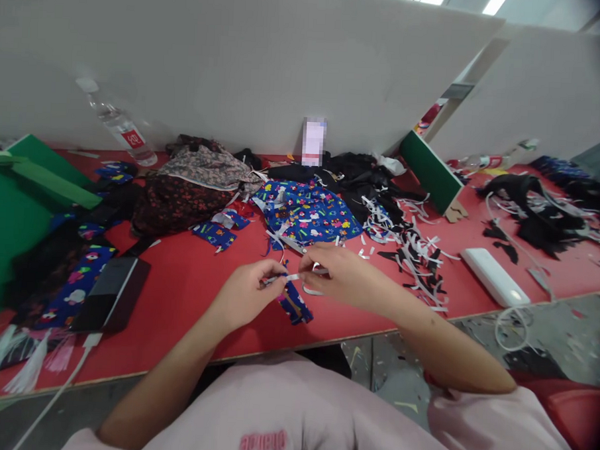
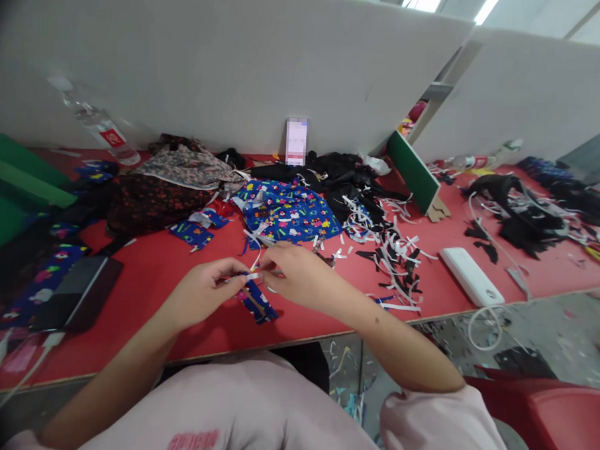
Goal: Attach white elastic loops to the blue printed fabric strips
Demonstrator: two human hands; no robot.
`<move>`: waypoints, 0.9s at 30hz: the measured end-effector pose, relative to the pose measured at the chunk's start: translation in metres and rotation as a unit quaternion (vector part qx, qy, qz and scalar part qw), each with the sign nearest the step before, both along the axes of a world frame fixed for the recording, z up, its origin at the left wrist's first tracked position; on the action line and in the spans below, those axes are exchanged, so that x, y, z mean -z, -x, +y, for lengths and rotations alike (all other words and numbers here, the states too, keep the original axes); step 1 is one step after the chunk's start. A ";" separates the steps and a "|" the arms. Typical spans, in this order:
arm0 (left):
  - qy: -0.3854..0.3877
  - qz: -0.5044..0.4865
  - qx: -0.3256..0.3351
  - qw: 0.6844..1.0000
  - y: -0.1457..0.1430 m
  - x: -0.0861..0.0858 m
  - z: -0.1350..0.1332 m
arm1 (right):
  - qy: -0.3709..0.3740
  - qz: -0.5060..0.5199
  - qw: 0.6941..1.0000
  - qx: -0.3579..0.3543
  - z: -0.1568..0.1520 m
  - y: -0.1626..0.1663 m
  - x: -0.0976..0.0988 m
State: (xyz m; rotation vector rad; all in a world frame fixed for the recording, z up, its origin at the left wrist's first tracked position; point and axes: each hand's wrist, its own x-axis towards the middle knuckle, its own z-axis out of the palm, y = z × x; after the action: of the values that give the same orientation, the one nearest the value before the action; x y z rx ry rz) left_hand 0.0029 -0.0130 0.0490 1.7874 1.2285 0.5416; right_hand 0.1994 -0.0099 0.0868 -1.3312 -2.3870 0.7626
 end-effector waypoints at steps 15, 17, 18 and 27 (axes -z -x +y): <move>0.004 -0.075 -0.073 0.994 -0.001 0.009 0.001 | -0.150 -0.057 0.984 0.071 -0.021 0.016 0.013; 0.017 -0.095 -0.079 0.992 -0.005 0.010 -0.001 | -0.171 -0.045 0.980 0.087 -0.026 0.015 0.019; 0.022 -0.101 -0.079 0.992 -0.007 0.010 -0.002 | -0.177 -0.038 0.979 0.094 -0.028 0.014 0.022; -0.015 -0.145 -0.235 0.961 0.015 0.019 0.013 | -0.110 0.032 0.973 0.199 -0.043 -0.027 -0.002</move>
State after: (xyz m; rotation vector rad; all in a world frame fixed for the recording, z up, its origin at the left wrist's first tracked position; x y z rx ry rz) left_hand -0.0119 0.0000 0.0304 1.3707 1.4393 1.0585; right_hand 0.2265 -0.0532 0.0888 -1.5875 -1.9894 0.4069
